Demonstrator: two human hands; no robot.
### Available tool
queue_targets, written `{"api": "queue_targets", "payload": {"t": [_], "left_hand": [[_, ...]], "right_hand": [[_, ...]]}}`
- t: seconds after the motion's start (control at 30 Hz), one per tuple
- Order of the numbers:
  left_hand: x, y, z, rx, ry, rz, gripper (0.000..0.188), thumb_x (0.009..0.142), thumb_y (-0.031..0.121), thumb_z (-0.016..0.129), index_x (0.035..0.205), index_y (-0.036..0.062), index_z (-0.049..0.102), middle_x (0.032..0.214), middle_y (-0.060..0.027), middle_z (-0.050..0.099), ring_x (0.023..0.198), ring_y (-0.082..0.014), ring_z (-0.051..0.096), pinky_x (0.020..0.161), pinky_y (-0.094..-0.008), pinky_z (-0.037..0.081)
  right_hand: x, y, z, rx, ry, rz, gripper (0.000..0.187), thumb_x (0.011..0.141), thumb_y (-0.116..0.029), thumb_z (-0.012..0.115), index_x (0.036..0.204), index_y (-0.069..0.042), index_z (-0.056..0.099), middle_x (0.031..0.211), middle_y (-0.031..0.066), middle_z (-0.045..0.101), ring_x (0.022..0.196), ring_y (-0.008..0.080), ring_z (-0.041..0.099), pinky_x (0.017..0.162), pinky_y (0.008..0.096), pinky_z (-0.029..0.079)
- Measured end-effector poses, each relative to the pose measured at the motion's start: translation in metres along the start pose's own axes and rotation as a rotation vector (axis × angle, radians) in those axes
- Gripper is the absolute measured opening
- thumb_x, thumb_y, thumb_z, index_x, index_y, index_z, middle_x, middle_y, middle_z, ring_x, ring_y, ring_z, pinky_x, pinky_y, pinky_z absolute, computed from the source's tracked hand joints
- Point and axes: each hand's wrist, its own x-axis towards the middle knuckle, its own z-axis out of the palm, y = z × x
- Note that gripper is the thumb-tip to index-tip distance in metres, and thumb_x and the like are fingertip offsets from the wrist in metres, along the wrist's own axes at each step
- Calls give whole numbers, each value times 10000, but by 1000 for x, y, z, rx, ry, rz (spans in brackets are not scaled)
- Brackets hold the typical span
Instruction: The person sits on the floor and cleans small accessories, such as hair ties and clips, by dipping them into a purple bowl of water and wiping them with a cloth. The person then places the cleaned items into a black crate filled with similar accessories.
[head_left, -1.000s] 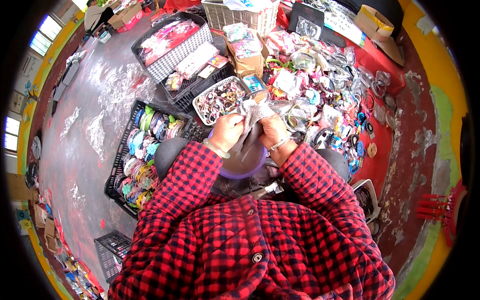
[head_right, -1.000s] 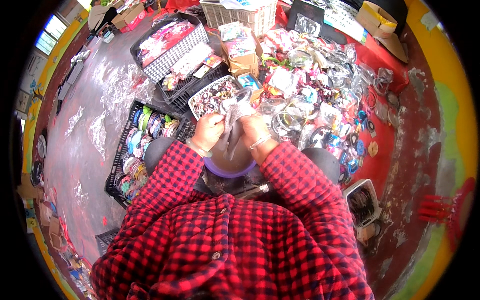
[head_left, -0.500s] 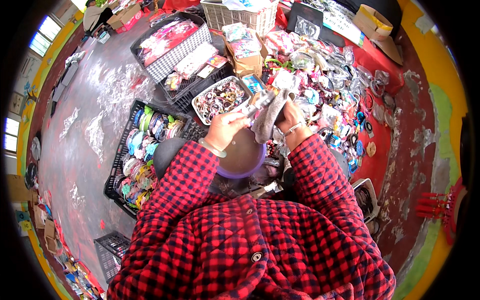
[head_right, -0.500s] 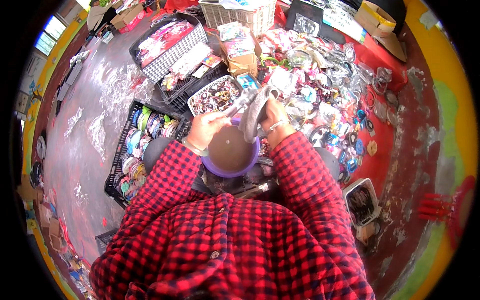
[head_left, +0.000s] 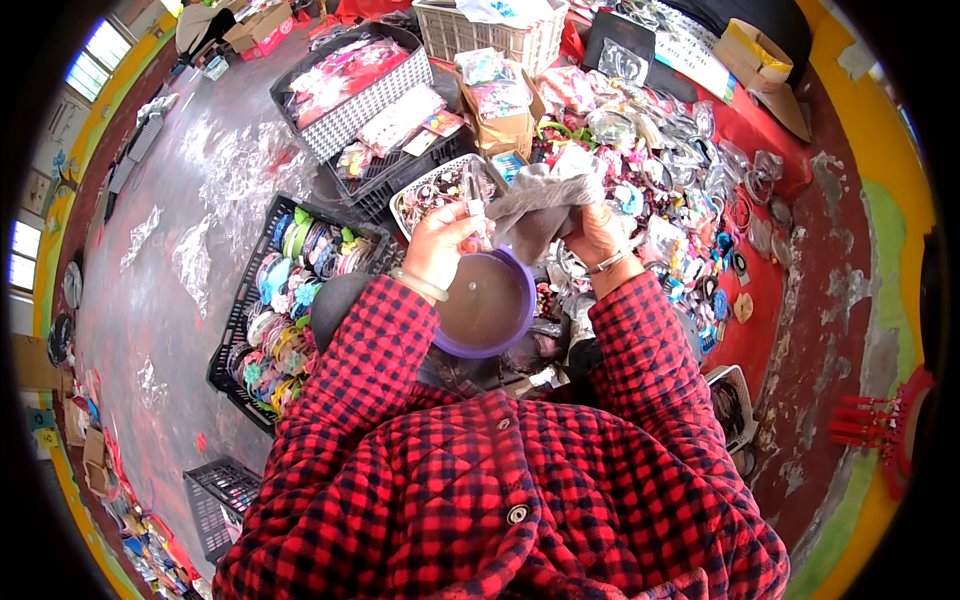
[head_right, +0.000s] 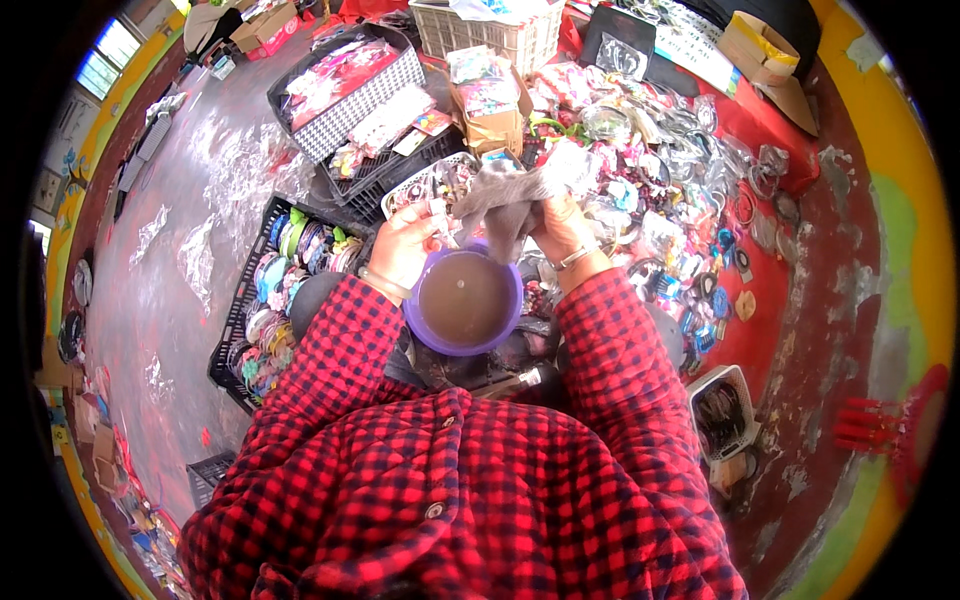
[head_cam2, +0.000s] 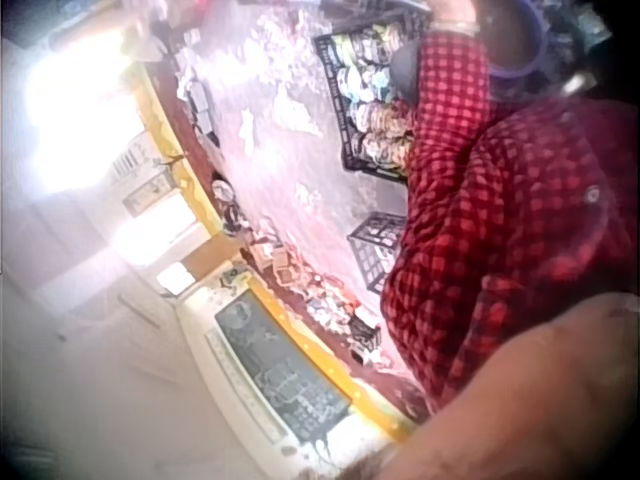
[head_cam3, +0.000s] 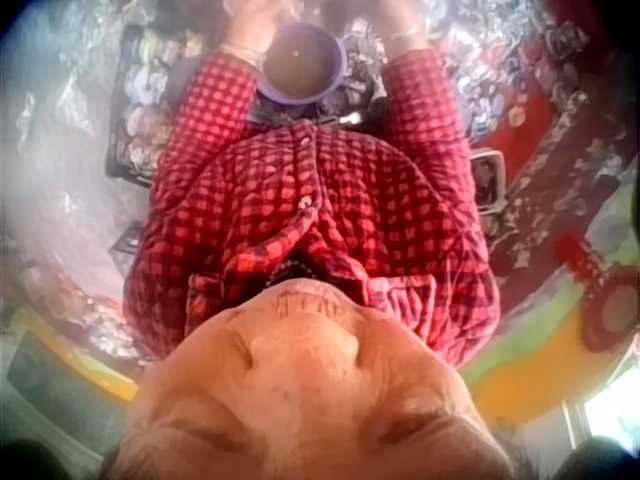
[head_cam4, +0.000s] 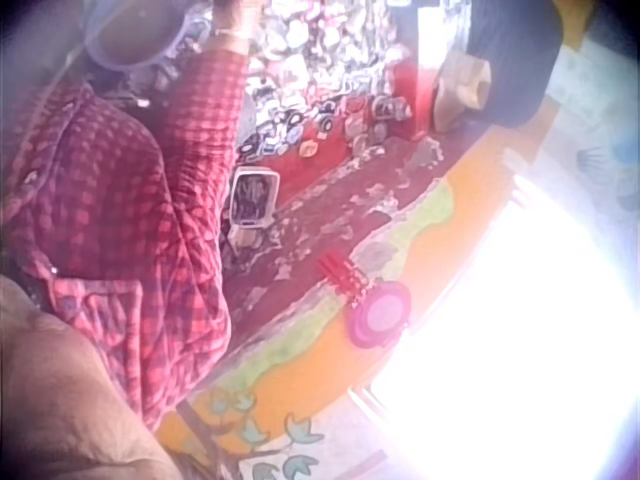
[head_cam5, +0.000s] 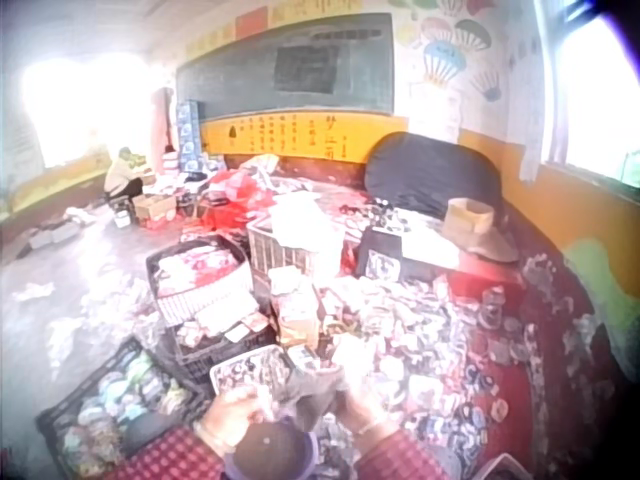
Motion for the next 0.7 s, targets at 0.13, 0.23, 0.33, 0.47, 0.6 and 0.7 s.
{"api": "queue_targets", "payload": {"t": [0.13,0.23,0.33,0.47,0.6,0.7], "left_hand": [[1,-10,-3,148,2,63,201,833,36,567,1024,-17,598,860,-43,607,673,-103,574,571,-175,438],[2,-29,-5,569,-1,325,234,804,42,580,1034,1,598,850,-56,600,684,-129,575,599,-214,453],[-6,-27,9,1035,-85,567,250,727,24,559,977,12,570,901,-166,582,845,-328,570,733,-366,459],[-1,-36,-2,1212,-163,551,329,751,8,570,1080,24,561,937,-140,605,833,-297,598,742,-341,475],[1,-43,-7,1108,-106,564,228,818,65,561,1034,-5,582,866,-111,628,769,-206,623,693,-292,481],[-2,-27,1,957,44,465,205,862,123,545,1006,-15,593,872,-90,632,748,-135,617,669,-253,478]], "right_hand": [[-5,16,8,-78,-219,52,676,695,-535,667,1117,-25,530,1102,107,578,1012,215,550,894,356,424],[-8,36,16,-161,-165,144,592,729,-499,666,1081,-41,538,954,48,593,880,166,554,803,310,443],[-15,52,20,-94,-89,136,252,806,-181,604,1006,-36,555,895,39,595,814,146,569,732,266,459],[-6,59,17,-259,201,200,213,797,-15,524,1007,-23,558,909,68,607,766,177,597,668,294,495],[-6,57,20,-190,261,216,211,801,9,497,1003,-14,553,880,85,612,727,189,605,623,297,501],[-4,57,17,-209,258,196,222,798,13,499,1008,-27,560,866,75,614,701,179,606,603,272,495]]}}
